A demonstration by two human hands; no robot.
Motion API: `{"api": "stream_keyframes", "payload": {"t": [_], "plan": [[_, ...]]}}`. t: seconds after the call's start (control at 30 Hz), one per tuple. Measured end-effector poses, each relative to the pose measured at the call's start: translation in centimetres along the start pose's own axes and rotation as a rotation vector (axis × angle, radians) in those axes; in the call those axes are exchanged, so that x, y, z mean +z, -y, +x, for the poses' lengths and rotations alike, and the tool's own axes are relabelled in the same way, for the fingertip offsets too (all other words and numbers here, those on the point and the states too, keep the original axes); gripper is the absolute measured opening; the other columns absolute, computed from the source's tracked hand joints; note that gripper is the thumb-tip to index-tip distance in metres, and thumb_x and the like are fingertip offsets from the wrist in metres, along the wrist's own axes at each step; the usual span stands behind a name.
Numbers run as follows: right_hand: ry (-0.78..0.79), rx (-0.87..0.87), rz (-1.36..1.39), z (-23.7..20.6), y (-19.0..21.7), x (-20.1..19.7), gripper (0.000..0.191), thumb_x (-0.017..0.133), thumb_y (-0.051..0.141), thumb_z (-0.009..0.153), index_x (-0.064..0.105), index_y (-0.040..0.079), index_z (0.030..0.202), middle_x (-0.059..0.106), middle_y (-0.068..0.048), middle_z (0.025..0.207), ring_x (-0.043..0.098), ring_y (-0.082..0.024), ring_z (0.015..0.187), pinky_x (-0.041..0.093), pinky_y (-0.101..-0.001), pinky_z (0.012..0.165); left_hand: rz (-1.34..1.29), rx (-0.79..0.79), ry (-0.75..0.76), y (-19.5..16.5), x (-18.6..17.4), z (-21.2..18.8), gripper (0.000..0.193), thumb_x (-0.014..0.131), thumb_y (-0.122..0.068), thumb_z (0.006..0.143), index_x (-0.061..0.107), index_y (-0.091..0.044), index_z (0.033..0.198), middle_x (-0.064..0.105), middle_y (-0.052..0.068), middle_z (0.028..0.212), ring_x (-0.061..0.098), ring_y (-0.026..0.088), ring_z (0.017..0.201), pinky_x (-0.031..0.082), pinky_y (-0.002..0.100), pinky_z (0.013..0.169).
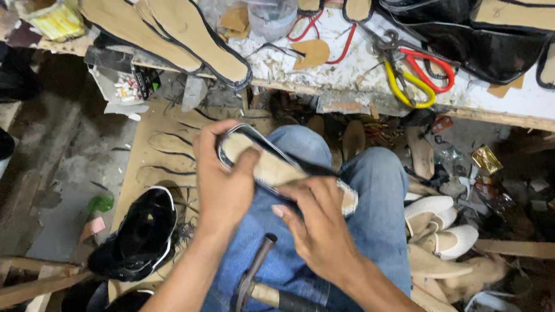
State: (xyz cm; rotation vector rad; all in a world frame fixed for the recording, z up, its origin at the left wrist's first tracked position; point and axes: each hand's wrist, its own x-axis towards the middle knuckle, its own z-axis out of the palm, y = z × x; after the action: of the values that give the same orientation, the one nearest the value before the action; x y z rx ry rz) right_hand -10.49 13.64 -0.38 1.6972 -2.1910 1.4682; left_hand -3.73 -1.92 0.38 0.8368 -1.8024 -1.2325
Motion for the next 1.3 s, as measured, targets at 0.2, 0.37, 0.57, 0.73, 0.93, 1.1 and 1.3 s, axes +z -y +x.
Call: {"api": "stream_keyframes", "payload": {"t": [0.2, 0.37, 0.57, 0.73, 0.93, 1.1, 1.3], "plan": [[0.07, -0.007, -0.131, 1.9, -1.6, -1.4, 0.056, 0.086, 0.026, 0.081, 0.068, 0.009, 0.131, 0.057, -0.01, 0.104, 0.05, -0.03, 0.103, 0.04, -0.0414, 0.092, 0.265, 0.156, 0.411, -2.7, -5.0, 0.3, 0.082, 0.085, -0.029, 0.084, 0.04, -0.007, 0.149, 0.048, 0.021, 0.129, 0.052, 0.034, 0.124, 0.042, 0.039, 0.105], [0.07, -0.058, 0.018, 3.1, -2.5, -1.7, 0.042, 0.084, 0.022, 0.084, 0.072, 0.013, 0.123, 0.058, -0.009, 0.113, 0.054, -0.027, 0.112, 0.043, -0.0395, 0.098, 0.337, 0.168, 0.632, -3.1, -7.7, 2.0, 0.079, 0.09, -0.035, 0.072, 0.052, -0.015, 0.139, 0.053, 0.014, 0.132, 0.056, 0.029, 0.127, 0.047, 0.039, 0.103], [0.2, -0.158, 0.008, 5.1, -3.2, -1.6, 0.034, 0.084, 0.023, 0.084, 0.073, 0.009, 0.113, 0.068, -0.006, 0.115, 0.058, -0.026, 0.112, 0.041, -0.0391, 0.095, 0.277, 0.229, 0.676, -2.0, -7.9, 3.4, 0.051, 0.088, -0.029, 0.072, 0.068, -0.018, 0.118, 0.056, 0.01, 0.143, 0.059, 0.026, 0.13, 0.052, 0.035, 0.094], [0.206, -0.187, 0.097, 6.0, -3.7, -1.1, 0.028, 0.082, 0.021, 0.084, 0.074, 0.009, 0.107, 0.071, -0.005, 0.107, 0.06, -0.024, 0.104, 0.042, -0.0382, 0.092, 0.196, 0.375, 0.697, -1.2, -7.9, 4.3, 0.022, 0.088, -0.025, 0.078, 0.078, -0.013, 0.093, 0.055, 0.014, 0.146, 0.056, 0.03, 0.133, 0.045, 0.039, 0.107], [0.107, -0.033, 0.138, 5.3, -4.4, -0.1, 0.015, 0.08, 0.015, 0.086, 0.073, 0.008, 0.097, 0.07, -0.004, 0.095, 0.06, -0.024, 0.094, 0.046, -0.0359, 0.086, 0.156, 0.334, 0.632, -0.9, -6.3, 3.9, 0.018, 0.087, -0.023, 0.079, 0.076, -0.011, 0.087, 0.056, 0.014, 0.149, 0.058, 0.028, 0.134, 0.045, 0.039, 0.108], [0.027, 0.216, 0.309, 4.6, -3.1, 0.6, 0.031, 0.083, 0.018, 0.089, 0.066, 0.008, 0.113, 0.063, -0.003, 0.093, 0.059, -0.017, 0.089, 0.047, -0.0318, 0.08, 0.238, 0.185, 0.54, -1.2, -5.0, 2.7, 0.04, 0.082, -0.024, 0.083, 0.067, -0.016, 0.119, 0.055, 0.009, 0.155, 0.066, 0.027, 0.119, 0.049, 0.039, 0.087], [0.076, 0.328, 0.44, 6.4, -3.0, -1.4, 0.087, 0.089, 0.031, 0.076, 0.044, 0.004, 0.146, 0.055, -0.005, 0.126, 0.055, -0.017, 0.119, 0.059, -0.0322, 0.08, 0.209, 0.526, 0.451, -1.7, -4.6, 2.1, 0.07, 0.078, -0.015, 0.087, 0.043, -0.007, 0.147, 0.053, 0.019, 0.15, 0.053, 0.038, 0.141, 0.043, 0.044, 0.116]]}}
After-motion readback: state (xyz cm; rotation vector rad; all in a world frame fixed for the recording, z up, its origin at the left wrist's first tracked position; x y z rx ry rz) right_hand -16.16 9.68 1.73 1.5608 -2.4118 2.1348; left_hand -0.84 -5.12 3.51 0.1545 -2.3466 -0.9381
